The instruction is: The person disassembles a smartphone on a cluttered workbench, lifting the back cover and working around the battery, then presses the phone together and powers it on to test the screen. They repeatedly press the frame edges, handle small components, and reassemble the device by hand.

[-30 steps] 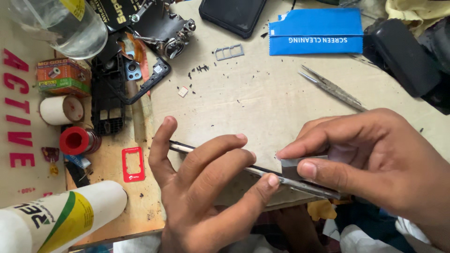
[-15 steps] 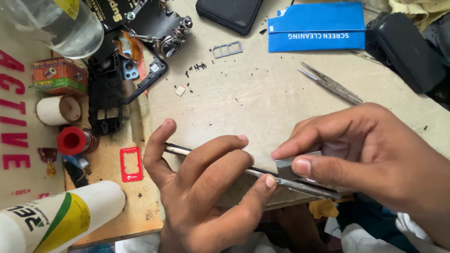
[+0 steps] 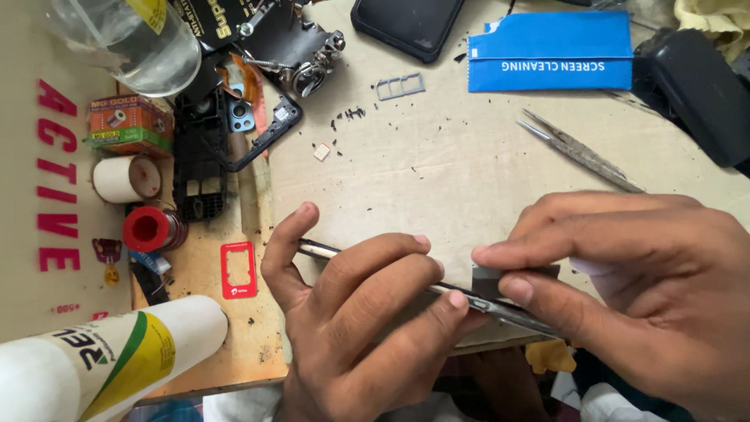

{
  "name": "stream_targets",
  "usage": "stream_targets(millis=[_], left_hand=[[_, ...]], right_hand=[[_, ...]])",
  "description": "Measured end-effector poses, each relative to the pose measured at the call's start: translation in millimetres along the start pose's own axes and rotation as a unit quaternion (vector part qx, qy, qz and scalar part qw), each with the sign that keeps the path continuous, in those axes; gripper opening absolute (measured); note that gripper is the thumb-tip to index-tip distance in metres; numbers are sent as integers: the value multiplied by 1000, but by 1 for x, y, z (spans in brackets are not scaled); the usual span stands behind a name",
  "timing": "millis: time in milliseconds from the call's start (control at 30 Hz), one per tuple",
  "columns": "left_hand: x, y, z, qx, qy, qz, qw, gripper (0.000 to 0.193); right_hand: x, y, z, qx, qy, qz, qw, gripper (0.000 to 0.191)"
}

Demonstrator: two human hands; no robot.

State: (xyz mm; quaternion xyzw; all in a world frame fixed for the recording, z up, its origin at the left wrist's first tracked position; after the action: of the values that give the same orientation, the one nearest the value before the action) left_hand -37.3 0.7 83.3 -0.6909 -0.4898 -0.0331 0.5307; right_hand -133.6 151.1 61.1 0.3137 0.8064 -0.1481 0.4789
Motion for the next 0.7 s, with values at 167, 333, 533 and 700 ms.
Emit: stream_targets(millis=[167, 333, 533, 700], left_hand=[[2, 0, -1, -18, -1, -17, 1000, 18], [1, 1, 0, -23, -2, -13, 1000, 19], [3, 1, 2, -17, -13, -6, 1000, 24], [3, 1, 3, -31, -20, -27, 999, 27]], right_hand=[[0, -1, 1, -12, -1, 1, 1000, 22], [4, 0, 0, -9, 2, 2, 1000, 21], [40, -7, 14, -73, -253, 115, 958, 22], [57, -6, 24, -94, -343, 186, 916, 24]])
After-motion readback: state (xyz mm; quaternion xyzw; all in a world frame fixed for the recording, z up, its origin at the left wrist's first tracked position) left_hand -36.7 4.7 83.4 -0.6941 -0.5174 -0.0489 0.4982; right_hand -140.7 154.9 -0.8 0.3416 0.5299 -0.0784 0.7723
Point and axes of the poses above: each hand's wrist, its own y-axis away from the middle knuckle, its own z-axis out of the palm, x = y × z, the point moved 8 cm from there along -y, towards the middle knuckle, and after that the axes turned 9 degrees about y, right-handed, at the moved point
